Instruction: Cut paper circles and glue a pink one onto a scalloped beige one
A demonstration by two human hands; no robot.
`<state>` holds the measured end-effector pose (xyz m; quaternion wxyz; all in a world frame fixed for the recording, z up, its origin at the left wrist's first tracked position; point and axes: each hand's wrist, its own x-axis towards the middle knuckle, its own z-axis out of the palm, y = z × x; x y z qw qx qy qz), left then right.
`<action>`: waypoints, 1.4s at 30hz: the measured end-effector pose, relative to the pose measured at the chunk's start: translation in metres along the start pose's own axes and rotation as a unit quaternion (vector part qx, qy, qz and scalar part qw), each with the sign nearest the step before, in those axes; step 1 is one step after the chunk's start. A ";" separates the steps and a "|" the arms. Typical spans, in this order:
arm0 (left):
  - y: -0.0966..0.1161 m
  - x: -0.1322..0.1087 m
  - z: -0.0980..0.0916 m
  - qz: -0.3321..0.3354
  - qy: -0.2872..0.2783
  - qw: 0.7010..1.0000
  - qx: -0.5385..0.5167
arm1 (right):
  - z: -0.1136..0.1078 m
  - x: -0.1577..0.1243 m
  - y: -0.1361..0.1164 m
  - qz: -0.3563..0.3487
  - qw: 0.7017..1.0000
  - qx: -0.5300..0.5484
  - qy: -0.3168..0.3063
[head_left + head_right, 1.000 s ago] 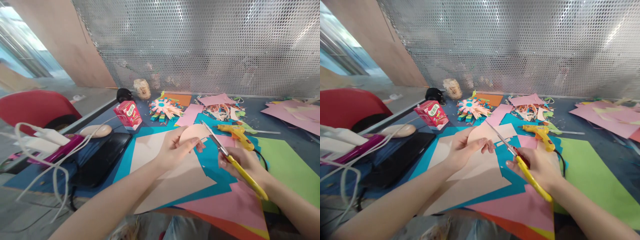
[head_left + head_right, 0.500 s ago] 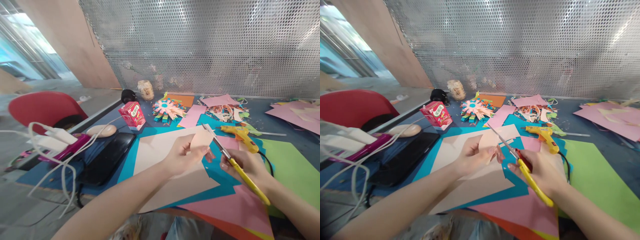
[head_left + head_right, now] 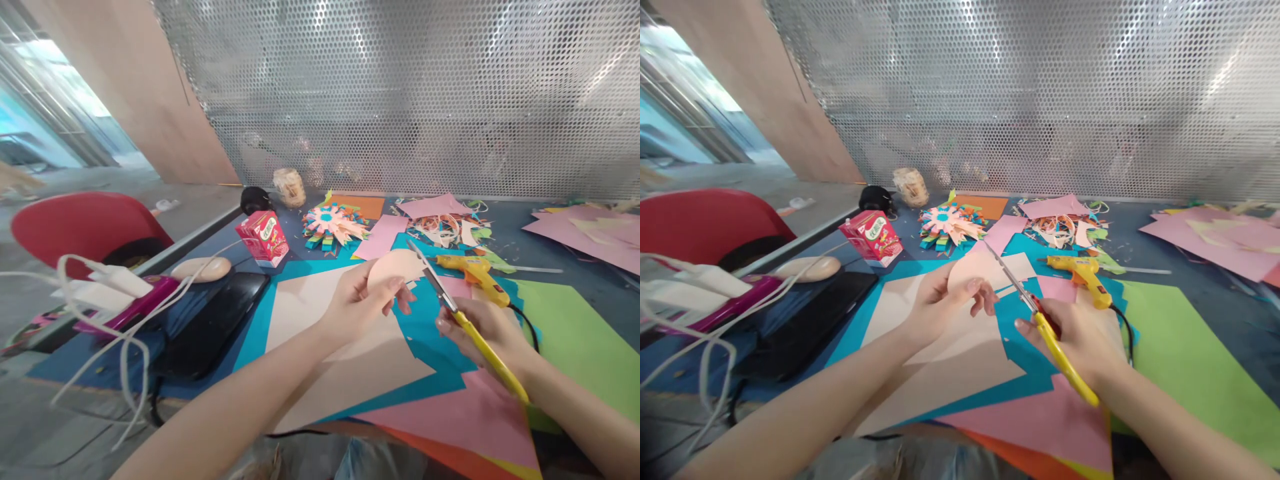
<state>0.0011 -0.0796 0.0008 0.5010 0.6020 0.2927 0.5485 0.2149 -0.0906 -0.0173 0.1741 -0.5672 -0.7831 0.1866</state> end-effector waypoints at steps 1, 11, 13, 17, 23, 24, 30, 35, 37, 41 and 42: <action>0.001 0.001 -0.001 0.006 0.008 1.000 0.004 | 0.000 0.000 0.000 0.003 1.000 0.011 -0.004; 0.001 0.010 -0.008 0.078 0.117 0.989 -0.043 | -0.001 0.001 0.001 -0.016 0.998 0.060 -0.009; 0.002 0.011 -0.009 0.100 0.128 0.986 -0.048 | -0.002 0.001 0.001 -0.030 0.998 0.052 -0.017; 0.002 0.012 -0.010 0.123 0.132 0.982 -0.051 | -0.004 -0.001 -0.002 -0.040 0.999 0.019 -0.029; 0.003 0.011 -0.008 0.143 0.113 0.982 -0.040 | -0.004 -0.002 -0.004 -0.026 0.999 -0.022 -0.038; 0.003 0.011 -0.008 0.143 0.112 0.983 -0.040 | -0.004 -0.002 -0.003 -0.025 0.999 -0.024 -0.041; 0.008 0.012 -0.006 0.150 0.122 0.980 -0.055 | -0.005 -0.002 -0.003 -0.033 0.998 0.019 -0.058; 0.007 0.011 -0.006 0.156 0.130 0.978 -0.047 | -0.007 -0.001 -0.006 -0.032 0.994 0.058 -0.089; 0.008 0.010 -0.006 0.158 0.134 0.978 -0.039 | -0.007 -0.001 -0.007 -0.029 0.992 0.069 -0.104; 0.008 0.010 -0.006 0.172 0.139 0.975 -0.025 | -0.008 -0.001 -0.007 -0.028 0.994 0.056 -0.089; 0.008 0.010 -0.006 0.175 0.140 0.974 -0.023 | -0.008 -0.001 -0.007 -0.030 0.995 0.053 -0.081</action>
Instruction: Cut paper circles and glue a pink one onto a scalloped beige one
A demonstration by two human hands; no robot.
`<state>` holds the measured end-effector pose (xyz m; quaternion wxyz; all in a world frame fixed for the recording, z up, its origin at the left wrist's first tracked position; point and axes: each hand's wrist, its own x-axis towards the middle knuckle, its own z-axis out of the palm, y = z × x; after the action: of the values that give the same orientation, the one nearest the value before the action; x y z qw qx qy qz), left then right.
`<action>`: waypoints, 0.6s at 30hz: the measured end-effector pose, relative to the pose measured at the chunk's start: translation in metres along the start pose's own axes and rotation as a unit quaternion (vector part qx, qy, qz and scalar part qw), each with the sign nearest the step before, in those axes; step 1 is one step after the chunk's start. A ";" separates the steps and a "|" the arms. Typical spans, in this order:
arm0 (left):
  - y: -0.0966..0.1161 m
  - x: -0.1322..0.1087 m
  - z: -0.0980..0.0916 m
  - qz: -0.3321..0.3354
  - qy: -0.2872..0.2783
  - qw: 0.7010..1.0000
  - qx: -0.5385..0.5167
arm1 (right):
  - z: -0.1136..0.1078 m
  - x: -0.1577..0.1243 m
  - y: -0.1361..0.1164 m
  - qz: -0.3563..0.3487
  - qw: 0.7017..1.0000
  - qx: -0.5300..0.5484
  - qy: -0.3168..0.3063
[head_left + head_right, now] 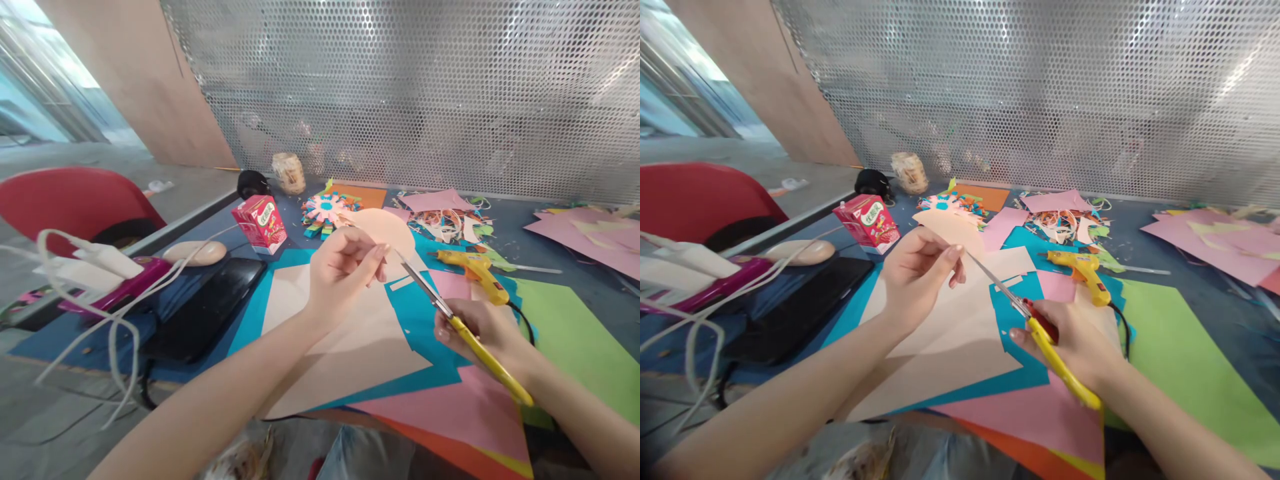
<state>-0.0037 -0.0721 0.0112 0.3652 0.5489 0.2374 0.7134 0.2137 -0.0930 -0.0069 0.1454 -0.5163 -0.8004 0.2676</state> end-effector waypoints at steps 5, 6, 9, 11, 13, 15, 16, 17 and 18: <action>-0.001 0.000 0.000 0.008 -0.001 1.000 -0.003 | 0.001 0.000 0.003 -0.011 1.000 0.005 0.005; -0.001 0.000 0.000 0.009 -0.001 1.000 -0.003 | 0.001 0.000 0.003 -0.010 1.000 0.007 0.001; 0.000 -0.001 0.000 0.009 0.001 1.000 0.002 | 0.001 0.001 0.003 -0.008 1.000 0.015 -0.010; 0.000 -0.001 0.001 0.007 0.004 1.000 0.007 | 0.001 0.001 0.003 -0.012 1.000 0.023 -0.012; 0.000 -0.001 0.001 0.008 0.007 1.000 0.011 | 0.001 0.001 0.003 -0.019 0.999 0.030 -0.007; 0.000 -0.002 0.001 0.008 0.011 1.000 0.013 | 0.001 0.000 0.003 -0.023 0.999 0.030 0.006; 0.000 -0.002 0.001 0.008 0.012 1.000 0.015 | 0.002 0.000 0.003 -0.024 0.999 0.028 0.011; 0.000 -0.002 0.001 0.007 0.012 1.000 0.017 | 0.002 0.000 0.003 -0.025 0.999 0.025 0.015; 0.001 -0.002 0.001 0.007 0.012 1.000 0.018 | 0.002 -0.001 0.003 -0.026 0.999 0.021 0.018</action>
<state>-0.0024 -0.0742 0.0106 0.3478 0.5483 0.2506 0.7181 0.2152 -0.0932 -0.0100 0.1774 -0.4966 -0.8052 0.2712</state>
